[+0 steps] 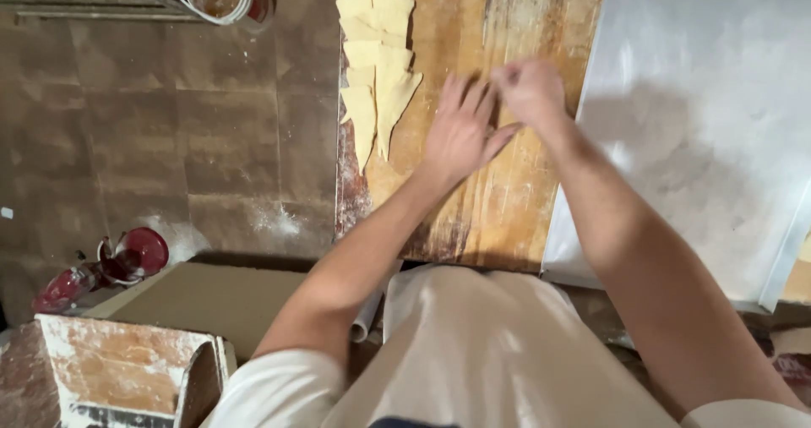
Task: Shaping strips of dough into croissant-like shapes and arranging them on a metal baking tray.
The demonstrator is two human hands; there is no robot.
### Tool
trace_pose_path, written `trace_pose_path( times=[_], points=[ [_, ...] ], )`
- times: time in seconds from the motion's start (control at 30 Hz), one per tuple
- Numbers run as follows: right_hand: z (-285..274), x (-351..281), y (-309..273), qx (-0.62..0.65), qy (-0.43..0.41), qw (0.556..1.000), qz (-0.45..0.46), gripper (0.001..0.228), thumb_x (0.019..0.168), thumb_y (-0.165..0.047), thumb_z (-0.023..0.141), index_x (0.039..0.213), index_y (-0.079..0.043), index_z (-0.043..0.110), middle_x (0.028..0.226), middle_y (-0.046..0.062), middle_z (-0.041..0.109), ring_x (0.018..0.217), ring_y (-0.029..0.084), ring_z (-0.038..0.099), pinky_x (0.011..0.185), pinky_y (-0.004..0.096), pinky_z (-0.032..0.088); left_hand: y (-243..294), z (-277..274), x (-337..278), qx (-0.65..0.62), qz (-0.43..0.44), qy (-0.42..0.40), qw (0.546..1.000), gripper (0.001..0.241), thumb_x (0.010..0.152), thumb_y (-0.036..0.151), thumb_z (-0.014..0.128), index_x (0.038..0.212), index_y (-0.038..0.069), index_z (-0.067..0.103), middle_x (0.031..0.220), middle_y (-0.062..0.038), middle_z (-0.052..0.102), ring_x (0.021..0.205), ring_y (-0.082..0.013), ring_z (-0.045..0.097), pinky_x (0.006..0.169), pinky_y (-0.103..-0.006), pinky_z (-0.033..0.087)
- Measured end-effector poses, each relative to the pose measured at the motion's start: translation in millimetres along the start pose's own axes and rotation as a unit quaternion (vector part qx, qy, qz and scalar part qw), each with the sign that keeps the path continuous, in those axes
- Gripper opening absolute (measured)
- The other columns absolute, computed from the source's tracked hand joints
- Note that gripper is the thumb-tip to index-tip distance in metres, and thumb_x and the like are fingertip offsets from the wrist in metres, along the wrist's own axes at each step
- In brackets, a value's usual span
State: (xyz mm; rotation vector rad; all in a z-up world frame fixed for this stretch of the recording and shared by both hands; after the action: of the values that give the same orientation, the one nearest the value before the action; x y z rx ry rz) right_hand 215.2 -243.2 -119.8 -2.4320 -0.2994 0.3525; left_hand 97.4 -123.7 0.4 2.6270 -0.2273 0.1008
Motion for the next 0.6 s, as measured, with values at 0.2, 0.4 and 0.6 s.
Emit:
trace_pose_path(
  times=[0.2, 0.4, 0.6],
  points=[
    [-11, -13, -45, -0.084, -0.043, 0.995, 0.043, 0.034, 0.079, -0.047, 0.085, 0.084, -0.014, 0.075, 0.083, 0.008, 0.073, 0.085, 0.031, 0.071, 0.076, 0.046, 0.055, -19, 34, -42, -0.02, -0.009, -0.089, 0.996, 0.039, 0.096, 0.006, 0.063, 0.132, -0.006, 0.064, 0.125, -0.021, 0.062, 0.122, -0.037, 0.055, 0.107, -0.0473, 0.045],
    [-8, -15, -46, -0.09, -0.063, 0.993, 0.046, 0.037, 0.077, -0.045, 0.084, 0.091, -0.013, 0.072, 0.084, 0.009, 0.073, 0.086, 0.032, 0.071, 0.077, 0.048, 0.054, -5, 30, -100, -0.002, -0.017, -0.051, 0.999, 0.063, 0.097, 0.022, 0.06, 0.154, 0.001, 0.043, 0.16, -0.027, 0.04, 0.15, -0.0444, 0.034, 0.123, -0.0543, 0.032],
    [-20, -9, -34, -0.003, 0.017, 1.0, -0.02, 0.024, 0.108, -0.029, 0.06, 0.103, -0.011, 0.073, 0.097, 0.018, 0.071, 0.093, 0.043, 0.068, 0.08, 0.052, 0.053, -13, 43, 10, 0.039, -0.059, -0.088, 0.994, 0.071, 0.1, 0.05, 0.05, 0.16, 0.016, 0.035, 0.165, -0.033, 0.01, 0.156, -0.0466, 0.006, 0.127, -0.0583, 0.01]
  ],
)
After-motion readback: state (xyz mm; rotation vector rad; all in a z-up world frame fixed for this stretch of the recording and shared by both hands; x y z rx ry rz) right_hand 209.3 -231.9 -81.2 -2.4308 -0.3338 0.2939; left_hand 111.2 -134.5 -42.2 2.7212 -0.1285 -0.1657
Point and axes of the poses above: each hand's wrist, its own x-axis towards the middle knuckle, its own z-axis out of the palm, y = z × x, the point moved 8 cm from there along x, towards the middle knuckle
